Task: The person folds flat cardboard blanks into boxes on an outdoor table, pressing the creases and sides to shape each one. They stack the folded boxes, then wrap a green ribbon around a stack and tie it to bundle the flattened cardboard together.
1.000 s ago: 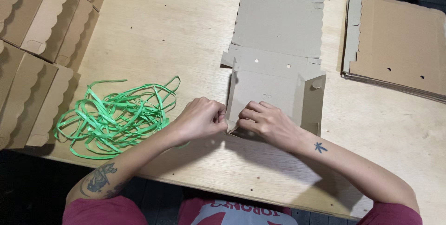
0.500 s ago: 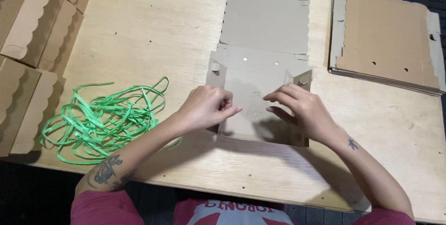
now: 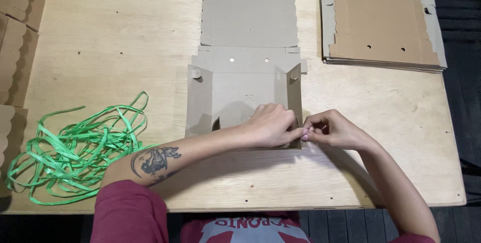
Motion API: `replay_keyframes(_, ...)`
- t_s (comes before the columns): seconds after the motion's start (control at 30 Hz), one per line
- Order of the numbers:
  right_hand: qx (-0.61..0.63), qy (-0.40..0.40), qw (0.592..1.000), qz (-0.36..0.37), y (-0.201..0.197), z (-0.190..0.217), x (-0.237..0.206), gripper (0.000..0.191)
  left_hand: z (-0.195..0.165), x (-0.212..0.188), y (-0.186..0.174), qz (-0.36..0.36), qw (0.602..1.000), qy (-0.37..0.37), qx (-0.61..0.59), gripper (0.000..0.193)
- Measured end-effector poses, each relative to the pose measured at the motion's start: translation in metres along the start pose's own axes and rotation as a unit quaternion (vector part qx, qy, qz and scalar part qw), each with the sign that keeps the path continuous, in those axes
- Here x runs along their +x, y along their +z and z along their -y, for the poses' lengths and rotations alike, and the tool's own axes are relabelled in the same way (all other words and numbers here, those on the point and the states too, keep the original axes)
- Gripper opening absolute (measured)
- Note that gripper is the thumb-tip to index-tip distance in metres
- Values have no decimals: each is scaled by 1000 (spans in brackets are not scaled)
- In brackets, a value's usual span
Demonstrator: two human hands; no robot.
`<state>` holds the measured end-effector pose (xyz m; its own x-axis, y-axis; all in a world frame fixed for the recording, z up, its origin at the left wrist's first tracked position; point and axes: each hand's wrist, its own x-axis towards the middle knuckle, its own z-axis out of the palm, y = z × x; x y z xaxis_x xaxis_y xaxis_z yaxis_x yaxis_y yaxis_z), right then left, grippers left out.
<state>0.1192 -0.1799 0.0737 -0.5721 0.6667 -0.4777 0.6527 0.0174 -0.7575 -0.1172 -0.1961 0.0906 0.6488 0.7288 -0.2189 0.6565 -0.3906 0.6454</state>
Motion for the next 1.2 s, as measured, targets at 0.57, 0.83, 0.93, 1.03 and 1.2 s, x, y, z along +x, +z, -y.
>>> replay_keyframes(0.57,-168,131,975,-59,-20,40,-28,27,10,-24,0,-55,997,4,-55,34)
replay_keyframes(0.83,-393,-255,869,-159,69,100,-14,40,22,-87,16,-59,982,-27,174,49)
replay_keyframes(0.93,-533,-167,827,-64,94,106,-12,64,13,-106,30,3,978,-75,194,81)
replay_keyframes(1.03,-603,-69,793,54,89,97,-27,74,17,-129,39,-19,971,-98,217,92)
replay_keyframes(1.2,-603,-88,790,-67,80,52,-41,77,38,-149,56,-136,977,-60,153,86)
